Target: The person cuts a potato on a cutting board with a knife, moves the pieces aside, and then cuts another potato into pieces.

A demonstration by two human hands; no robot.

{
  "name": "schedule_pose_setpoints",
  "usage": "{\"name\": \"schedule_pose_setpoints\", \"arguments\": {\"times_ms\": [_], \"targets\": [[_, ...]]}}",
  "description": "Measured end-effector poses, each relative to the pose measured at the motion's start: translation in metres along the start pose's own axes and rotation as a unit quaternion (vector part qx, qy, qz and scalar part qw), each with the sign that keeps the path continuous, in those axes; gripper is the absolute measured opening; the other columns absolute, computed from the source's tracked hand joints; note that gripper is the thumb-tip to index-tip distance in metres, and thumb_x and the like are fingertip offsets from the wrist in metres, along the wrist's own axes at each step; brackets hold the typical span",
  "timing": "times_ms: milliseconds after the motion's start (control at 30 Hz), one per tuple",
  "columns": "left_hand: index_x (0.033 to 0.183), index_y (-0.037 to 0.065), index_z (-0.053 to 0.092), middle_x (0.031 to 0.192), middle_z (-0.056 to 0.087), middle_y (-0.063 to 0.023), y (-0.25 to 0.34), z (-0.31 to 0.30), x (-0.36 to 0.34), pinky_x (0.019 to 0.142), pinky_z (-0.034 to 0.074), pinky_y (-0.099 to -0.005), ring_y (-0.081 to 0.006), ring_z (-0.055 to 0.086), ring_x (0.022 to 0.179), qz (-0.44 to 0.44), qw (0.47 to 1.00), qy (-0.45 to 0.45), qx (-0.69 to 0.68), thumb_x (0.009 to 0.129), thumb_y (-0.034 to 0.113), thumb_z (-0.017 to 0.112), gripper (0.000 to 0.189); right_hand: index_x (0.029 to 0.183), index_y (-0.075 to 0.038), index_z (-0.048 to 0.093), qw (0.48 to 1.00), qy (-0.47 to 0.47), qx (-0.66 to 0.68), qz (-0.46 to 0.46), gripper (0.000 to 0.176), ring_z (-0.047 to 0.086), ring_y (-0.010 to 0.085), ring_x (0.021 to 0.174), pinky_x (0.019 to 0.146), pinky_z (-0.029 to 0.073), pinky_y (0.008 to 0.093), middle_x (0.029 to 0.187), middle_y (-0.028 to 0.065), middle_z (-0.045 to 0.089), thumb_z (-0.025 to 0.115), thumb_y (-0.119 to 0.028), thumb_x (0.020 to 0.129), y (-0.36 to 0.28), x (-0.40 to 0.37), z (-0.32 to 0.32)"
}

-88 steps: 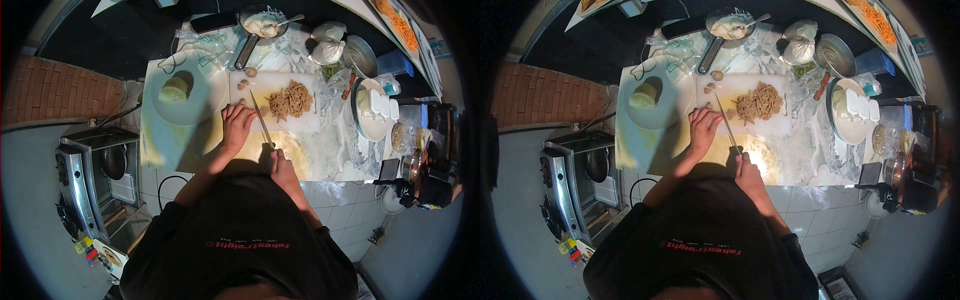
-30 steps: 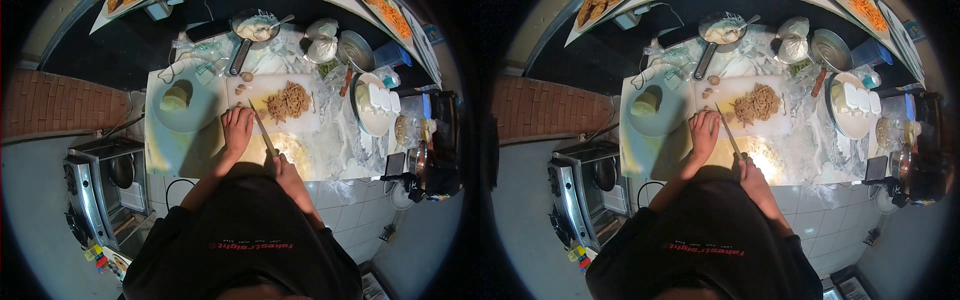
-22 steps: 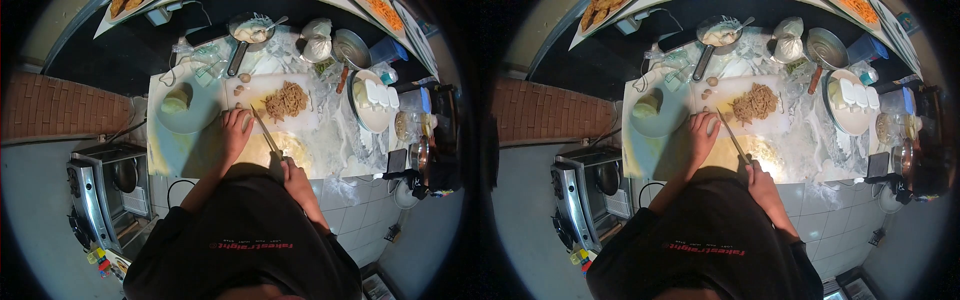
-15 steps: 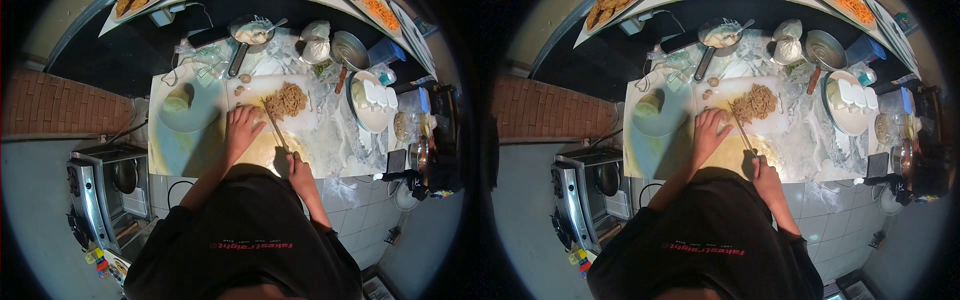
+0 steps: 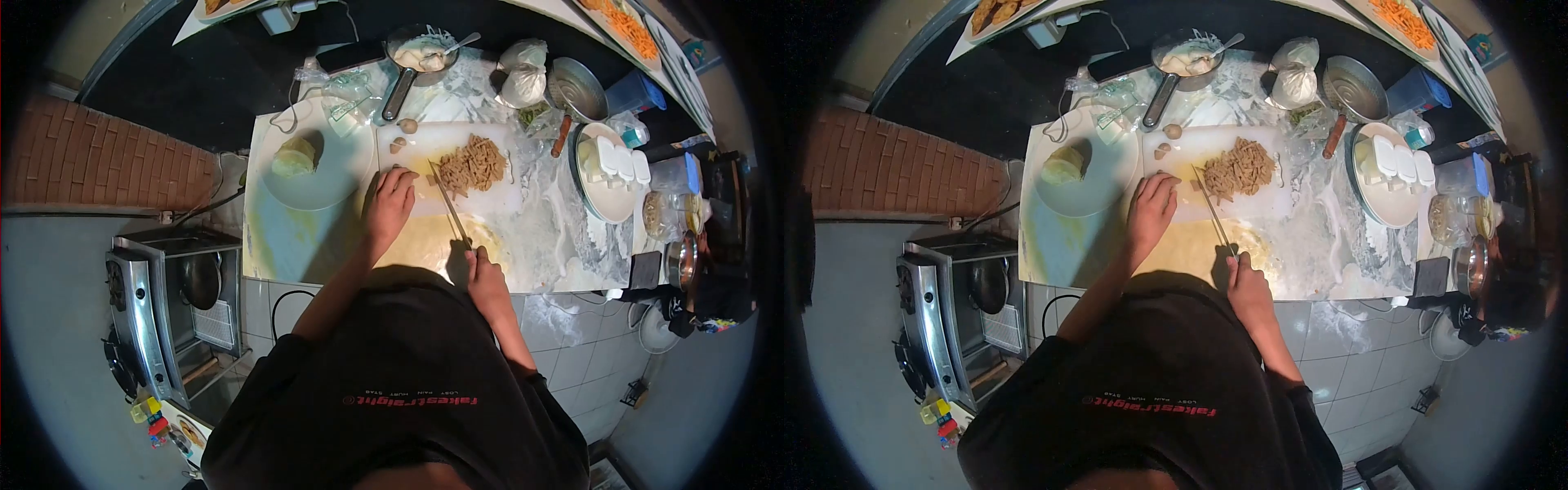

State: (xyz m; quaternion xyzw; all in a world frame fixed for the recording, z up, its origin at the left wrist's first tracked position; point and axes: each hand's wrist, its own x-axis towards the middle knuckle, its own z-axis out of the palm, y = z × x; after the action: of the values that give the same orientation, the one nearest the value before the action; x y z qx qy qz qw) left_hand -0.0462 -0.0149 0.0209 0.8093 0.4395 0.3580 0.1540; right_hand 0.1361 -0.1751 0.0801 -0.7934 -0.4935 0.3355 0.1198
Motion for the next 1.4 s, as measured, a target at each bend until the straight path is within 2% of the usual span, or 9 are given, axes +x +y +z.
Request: {"name": "schedule_pose_setpoints", "arguments": {"times_ms": [300,533,700,900,1000,1100,1167,1300,1400], "targets": [[0.105,0.004,0.066,0.104,0.064,-0.0133,-0.011,0.005,0.001,0.086,0.050,-0.0428,-0.0356,0.061,0.096,-0.021,0.997,0.048,-0.048,0.087,0.000,0.065,0.018,0.116,0.002,0.054,0.999,-0.045,0.021,-0.014,0.042,0.062,0.0547,0.080,0.068,0.048,0.0594,0.077,0.0347,0.063,0.041,-0.037,0.108,-0.003,-0.001,-0.004],[0.103,0.008,0.068,0.112,0.059,-0.0069,-0.004,-0.006,-0.003,0.091,0.044,-0.0412,-0.0293,0.054,0.108,-0.028,0.999,0.001,0.023,0.082,0.011,0.075,0.023,0.107,0.002,0.052,1.000,0.000,0.002,-0.022,0.037,0.062,0.0556,0.078,0.064,0.050,0.0607,0.075,0.0356,0.063,0.043,-0.033,0.108,0.001,0.002,-0.002],[0.100,0.010,0.067,0.115,0.056,-0.0055,-0.002,-0.006,0.000,0.092,0.043,-0.0407,-0.0285,0.052,0.109,-0.029,0.999,-0.019,0.042,0.080,0.010,0.075,0.022,0.113,0.001,0.054,0.999,-0.030,0.019,-0.018,0.039,0.061,0.0547,0.082,0.069,0.047,0.0602,0.080,0.0348,0.063,0.041,-0.035,0.108,0.004,0.000,0.007],[0.094,0.007,0.064,0.104,0.060,-0.0075,-0.007,-0.003,0.002,0.090,0.044,-0.0416,-0.0304,0.055,0.101,-0.022,1.000,0.014,0.004,0.081,0.005,0.072,0.015,0.108,0.003,0.052,0.997,-0.059,0.041,-0.029,0.041,0.062,0.0551,0.081,0.069,0.049,0.0607,0.077,0.0357,0.063,0.040,-0.036,0.108,-0.005,-0.008,-0.001],[0.095,0.005,0.063,0.096,0.062,-0.0095,-0.010,-0.004,0.004,0.084,0.047,-0.0395,-0.0299,0.059,0.092,-0.017,0.999,0.003,-0.030,0.084,0.002,0.069,0.012,0.120,0.004,0.057,0.992,-0.100,0.076,0.012,0.047,0.062,0.0522,0.096,0.083,0.049,0.0519,0.091,0.0369,0.064,0.041,-0.039,0.108,-0.011,-0.010,-0.010],[0.097,0.003,0.064,0.093,0.063,-0.0094,-0.001,-0.009,0.012,0.078,0.050,-0.0350,-0.0249,0.062,0.085,-0.067,0.989,0.020,-0.130,0.088,0.000,0.068,0.010,0.127,0.005,0.057,0.988,-0.116,0.105,0.015,0.052,0.062,0.0510,0.103,0.089,0.049,0.0482,0.098,0.0373,0.065,0.041,-0.041,0.108,-0.003,-0.010,-0.010],[0.099,0.002,0.065,0.091,0.064,-0.0092,0.008,-0.013,0.019,0.072,0.052,-0.0311,-0.0198,0.064,0.080,-0.163,0.970,0.054,-0.173,0.090,-0.001,0.067,0.010,0.121,0.004,0.054,0.991,-0.073,0.111,-0.021,0.047,0.062,0.0539,0.090,0.078,0.048,0.0565,0.086,0.0351,0.065,0.039,-0.038,0.109,0.004,-0.009,0.000],[0.100,0.002,0.066,0.091,0.064,-0.0089,0.003,-0.006,0.022,0.072,0.052,-0.0303,-0.0181,0.065,0.078,-0.196,0.962,0.049,-0.185,0.090,-0.001,0.067,0.010,0.123,0.005,0.054,0.988,-0.092,0.125,-0.019,0.048,0.061,0.0540,0.096,0.082,0.048,0.0558,0.091,0.0358,0.065,0.039,-0.039,0.108,0.003,-0.005,0.003],[0.098,0.002,0.066,0.090,0.065,-0.0103,0.002,0.007,0.014,0.072,0.053,-0.0303,-0.0194,0.064,0.078,-0.177,0.960,0.052,-0.208,0.089,-0.003,0.066,0.010,0.131,0.008,0.055,0.981,-0.138,0.139,0.010,0.055,0.061,0.0488,0.111,0.094,0.048,0.0451,0.108,0.0361,0.065,0.041,-0.040,0.108,0.001,-0.007,-0.001]]}}
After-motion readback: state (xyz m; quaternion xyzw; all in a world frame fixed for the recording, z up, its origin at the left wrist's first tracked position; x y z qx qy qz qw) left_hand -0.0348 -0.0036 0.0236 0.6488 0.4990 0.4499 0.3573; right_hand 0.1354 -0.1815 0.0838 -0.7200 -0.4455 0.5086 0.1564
